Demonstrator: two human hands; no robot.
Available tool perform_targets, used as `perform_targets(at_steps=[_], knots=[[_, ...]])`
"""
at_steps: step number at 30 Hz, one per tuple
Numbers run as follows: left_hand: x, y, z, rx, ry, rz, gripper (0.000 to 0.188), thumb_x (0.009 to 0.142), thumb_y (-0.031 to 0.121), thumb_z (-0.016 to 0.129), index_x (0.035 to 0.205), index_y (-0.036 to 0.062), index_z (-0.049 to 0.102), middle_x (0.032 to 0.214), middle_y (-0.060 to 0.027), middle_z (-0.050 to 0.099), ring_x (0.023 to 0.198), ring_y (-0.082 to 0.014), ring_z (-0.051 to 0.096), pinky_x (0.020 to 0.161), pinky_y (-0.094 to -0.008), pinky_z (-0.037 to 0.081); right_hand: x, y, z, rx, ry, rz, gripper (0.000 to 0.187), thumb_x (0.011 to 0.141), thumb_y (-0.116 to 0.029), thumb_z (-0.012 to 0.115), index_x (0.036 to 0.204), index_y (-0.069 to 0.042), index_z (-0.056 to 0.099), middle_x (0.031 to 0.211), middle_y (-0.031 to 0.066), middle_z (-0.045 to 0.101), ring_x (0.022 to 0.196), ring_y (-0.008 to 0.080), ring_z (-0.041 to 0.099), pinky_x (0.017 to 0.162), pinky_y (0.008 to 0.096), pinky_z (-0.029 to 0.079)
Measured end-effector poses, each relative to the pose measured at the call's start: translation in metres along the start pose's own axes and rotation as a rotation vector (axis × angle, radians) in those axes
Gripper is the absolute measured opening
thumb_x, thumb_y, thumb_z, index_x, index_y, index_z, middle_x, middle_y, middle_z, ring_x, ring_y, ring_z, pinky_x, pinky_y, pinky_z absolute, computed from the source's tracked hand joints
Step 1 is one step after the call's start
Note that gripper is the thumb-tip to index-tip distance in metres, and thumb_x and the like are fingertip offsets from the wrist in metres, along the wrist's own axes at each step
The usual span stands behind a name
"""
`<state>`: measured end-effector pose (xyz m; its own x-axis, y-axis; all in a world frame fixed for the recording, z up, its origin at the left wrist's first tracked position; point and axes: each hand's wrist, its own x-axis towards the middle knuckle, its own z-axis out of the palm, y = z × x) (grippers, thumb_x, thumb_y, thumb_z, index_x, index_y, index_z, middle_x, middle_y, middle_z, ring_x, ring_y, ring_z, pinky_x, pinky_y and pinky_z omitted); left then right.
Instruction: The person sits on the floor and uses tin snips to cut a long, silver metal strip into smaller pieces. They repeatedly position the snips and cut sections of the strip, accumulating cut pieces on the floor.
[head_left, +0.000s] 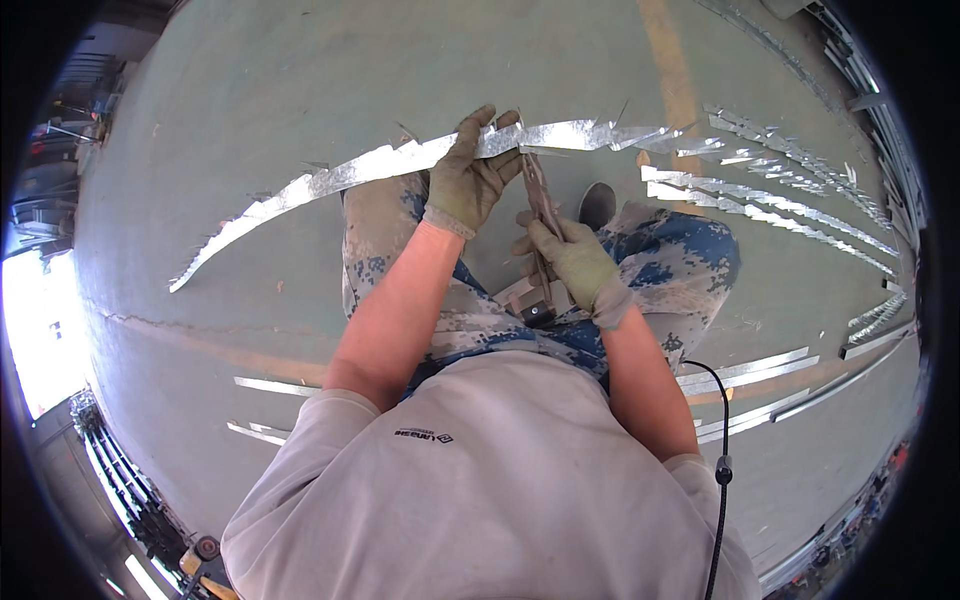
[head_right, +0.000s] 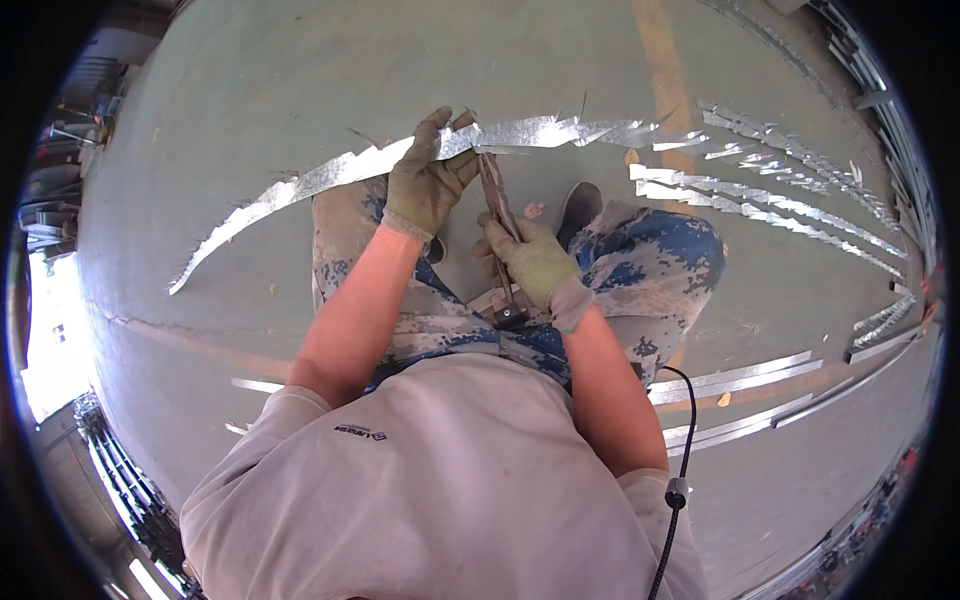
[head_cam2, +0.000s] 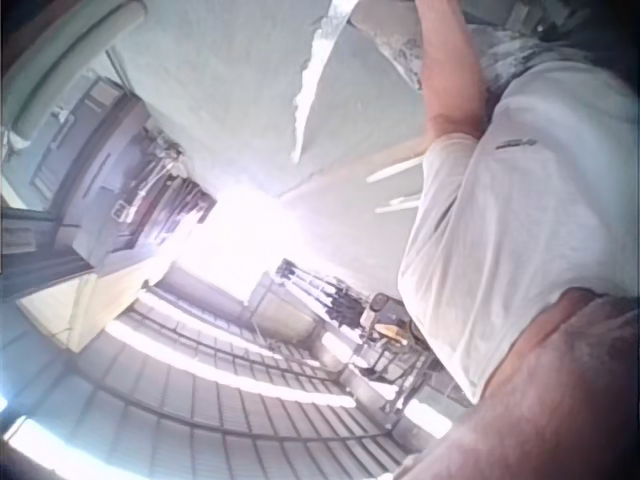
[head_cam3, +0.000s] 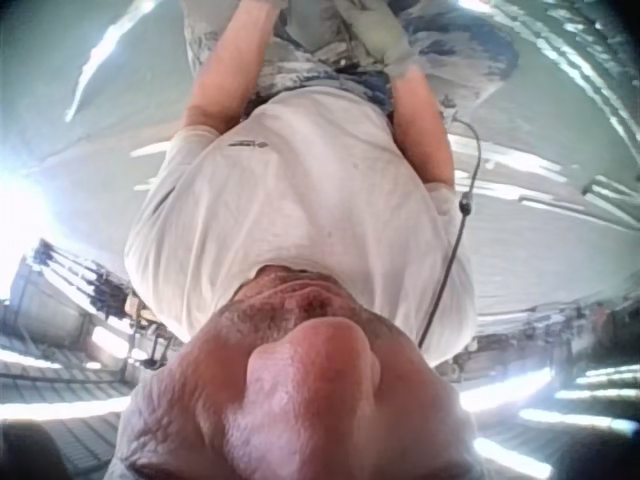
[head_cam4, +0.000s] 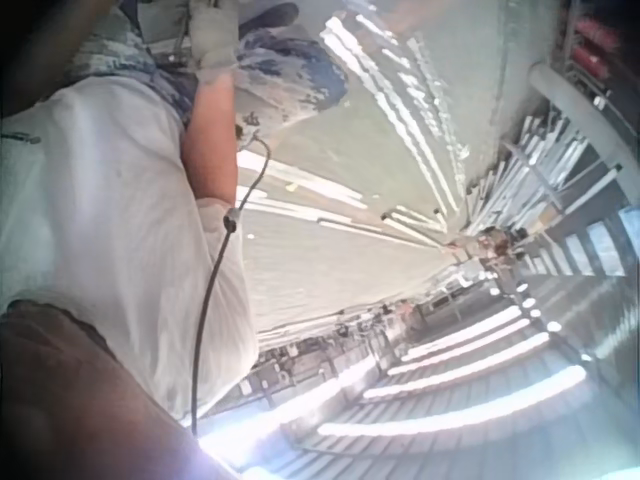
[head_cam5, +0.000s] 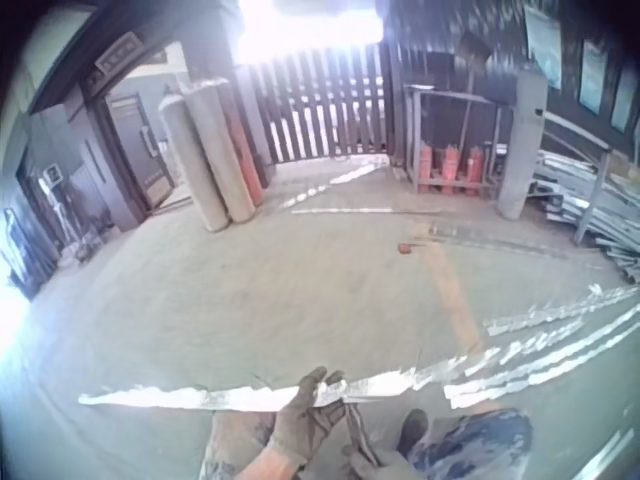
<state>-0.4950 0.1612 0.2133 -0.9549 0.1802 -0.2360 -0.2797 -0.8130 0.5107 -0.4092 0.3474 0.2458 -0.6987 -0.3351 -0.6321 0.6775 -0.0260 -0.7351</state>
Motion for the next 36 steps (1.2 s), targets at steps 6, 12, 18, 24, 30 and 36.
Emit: perform_targets(at_steps=[6, 12, 18, 24, 30, 36], knots=[[-0.002, -0.003, -0.004, -0.006, 0.008, 0.005, 0.047, 0.110, 0.032, 0.053, 0.146, 0.0026, 0.045, 0.144, -0.0191, 0.057, 0.124, -0.0365, 0.064, 0.107, -0.0509, 0.056, 0.001, -0.007, 0.014, -0.074, 0.059, -0.040, 0.046, 0.109, -0.036, 0.059, 0.138, -0.001, 0.060, 0.095, 0.0069, 0.070, 0.074, 0.0137, 0.065, 0.066, 0.0297, 0.054], [-0.001, -0.002, -0.003, -0.008, 0.014, -0.001, 0.049, 0.110, 0.033, 0.054, 0.148, 0.0034, 0.045, 0.146, -0.0181, 0.056, 0.125, -0.0370, 0.063, 0.107, -0.0504, 0.055, 0.004, -0.001, 0.025, -0.009, 0.152, 0.025, 0.042, 0.108, -0.036, 0.059, 0.134, -0.004, 0.066, 0.089, 0.0040, 0.069, 0.072, 0.0128, 0.064, 0.062, 0.0302, 0.053], [-0.002, -0.002, -0.001, -0.023, 0.017, 0.005, 0.048, 0.110, 0.033, 0.053, 0.146, 0.0016, 0.046, 0.144, -0.0200, 0.057, 0.124, -0.0376, 0.064, 0.106, -0.0510, 0.056, 0.008, 0.005, 0.029, -0.026, 0.176, -0.020, 0.041, 0.108, -0.037, 0.060, 0.134, -0.005, 0.067, 0.090, 0.0043, 0.069, 0.073, 0.0130, 0.065, 0.063, 0.0299, 0.053], [-0.001, -0.001, -0.001, -0.033, 0.025, -0.003, 0.045, 0.111, 0.033, 0.051, 0.144, 0.0022, 0.047, 0.141, -0.0198, 0.060, 0.122, -0.0359, 0.066, 0.103, -0.0496, 0.058, 0.003, -0.004, 0.026, 0.242, 0.098, 0.091, 0.033, 0.103, -0.030, 0.068, 0.127, -0.007, 0.068, 0.080, 0.0011, 0.061, 0.066, 0.0102, 0.058, 0.056, 0.0280, 0.046], [0.000, -0.001, -0.005, -0.022, 0.042, -0.009, 0.047, 0.112, 0.033, 0.050, 0.145, 0.0005, 0.046, 0.144, -0.0204, 0.058, 0.123, -0.0370, 0.065, 0.105, -0.0508, 0.058, 0.006, -0.005, 0.019, 0.358, 0.052, 0.167, 0.016, 0.096, -0.018, 0.072, 0.108, -0.011, 0.064, 0.073, -0.0033, 0.050, 0.052, 0.0055, 0.043, 0.042, 0.0259, 0.030], [0.004, -0.003, -0.008, -0.012, 0.095, -0.018, 0.041, 0.112, 0.029, 0.050, 0.142, 0.0012, 0.050, 0.139, -0.0191, 0.061, 0.115, -0.0360, 0.070, 0.098, -0.0480, 0.064, 0.009, -0.012, 0.035, 0.047, 0.283, 0.145, 0.016, 0.094, -0.017, 0.067, 0.106, -0.007, 0.065, 0.075, 0.0011, 0.055, 0.051, 0.0067, 0.046, 0.041, 0.0255, 0.032]])
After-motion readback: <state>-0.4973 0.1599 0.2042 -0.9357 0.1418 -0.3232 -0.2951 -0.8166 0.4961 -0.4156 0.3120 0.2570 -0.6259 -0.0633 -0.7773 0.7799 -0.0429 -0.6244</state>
